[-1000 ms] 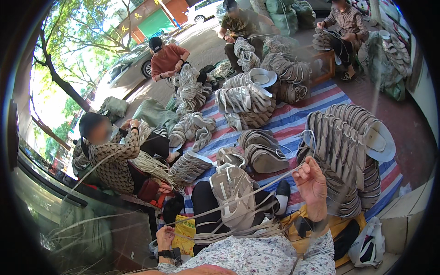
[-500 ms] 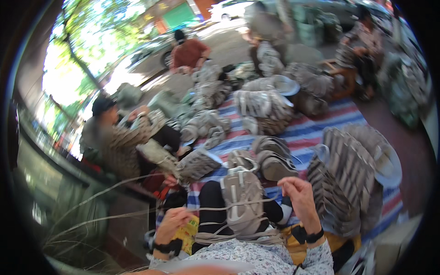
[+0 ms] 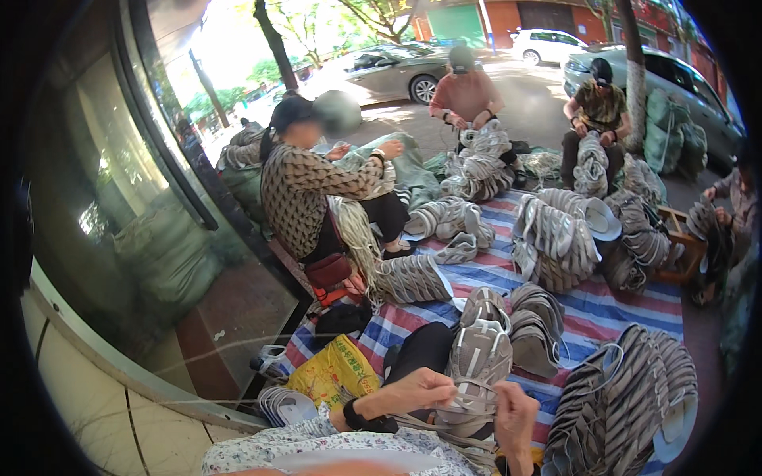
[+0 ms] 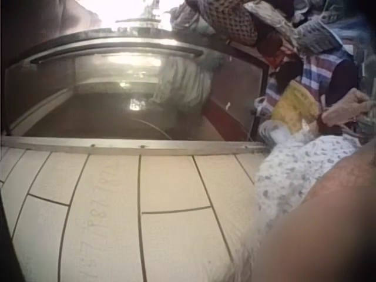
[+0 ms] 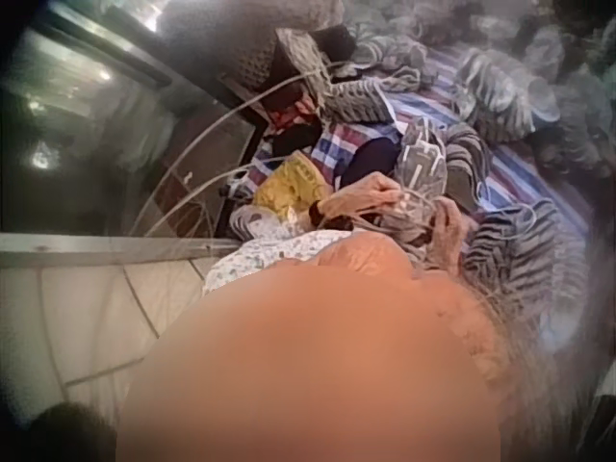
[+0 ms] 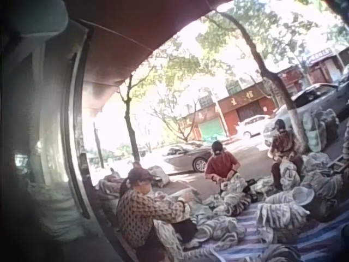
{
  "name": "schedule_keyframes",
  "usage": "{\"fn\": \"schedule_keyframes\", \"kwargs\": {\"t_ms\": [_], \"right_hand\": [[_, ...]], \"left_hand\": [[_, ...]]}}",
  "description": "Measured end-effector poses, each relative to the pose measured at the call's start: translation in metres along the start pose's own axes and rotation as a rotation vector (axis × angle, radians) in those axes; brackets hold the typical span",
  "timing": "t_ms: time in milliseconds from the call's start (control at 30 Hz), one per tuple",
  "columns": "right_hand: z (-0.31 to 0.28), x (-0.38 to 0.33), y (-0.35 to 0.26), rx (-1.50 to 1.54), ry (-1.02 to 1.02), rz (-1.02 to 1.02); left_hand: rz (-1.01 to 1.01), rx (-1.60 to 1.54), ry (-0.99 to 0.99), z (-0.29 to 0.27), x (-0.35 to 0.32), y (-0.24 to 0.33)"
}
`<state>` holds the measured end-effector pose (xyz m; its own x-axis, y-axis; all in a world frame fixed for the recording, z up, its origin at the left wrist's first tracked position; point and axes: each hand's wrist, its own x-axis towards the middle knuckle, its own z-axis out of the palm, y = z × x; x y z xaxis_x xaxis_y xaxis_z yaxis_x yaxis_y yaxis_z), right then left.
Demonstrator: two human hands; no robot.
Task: Thread laces through the eyelets of shoe uppers during manufacturing.
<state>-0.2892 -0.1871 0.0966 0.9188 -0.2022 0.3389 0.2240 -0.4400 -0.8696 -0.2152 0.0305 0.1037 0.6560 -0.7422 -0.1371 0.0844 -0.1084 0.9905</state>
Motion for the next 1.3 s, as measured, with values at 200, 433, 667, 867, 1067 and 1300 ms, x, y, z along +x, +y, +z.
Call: {"fn": "schedule_keyframes", "kwargs": {"t_ms": [200, 433, 667, 867, 1067, 1300], "right_hand": [[-0.090, -0.025, 0.130, -0.628, 0.319, 0.204], [-0.187, -0.096, 0.252, -0.930, 0.258, 0.430], [-0.261, -0.141, 0.293, -1.096, 0.230, 0.658], [-0.281, -0.177, 0.290, -1.192, 0.263, 0.900], [-0.268, -0.159, 0.202, -1.303, 0.213, 1.034], [-0.290, -0.187, 0.268, -1.227, 0.392, 0.465]], "left_hand": [[0.047, -0.868, 0.166, -0.076, -0.053, 0.007], [0.363, -1.251, 0.579, -0.157, -0.099, 0.007], [0.523, -1.225, 0.904, -0.220, -0.139, -0.013], [0.556, -1.109, 1.053, -0.251, -0.155, -0.002], [0.659, -1.014, 1.208, -0.263, -0.177, 0.007], [0.569, -0.869, 0.911, -0.208, -0.143, 0.062]]}}
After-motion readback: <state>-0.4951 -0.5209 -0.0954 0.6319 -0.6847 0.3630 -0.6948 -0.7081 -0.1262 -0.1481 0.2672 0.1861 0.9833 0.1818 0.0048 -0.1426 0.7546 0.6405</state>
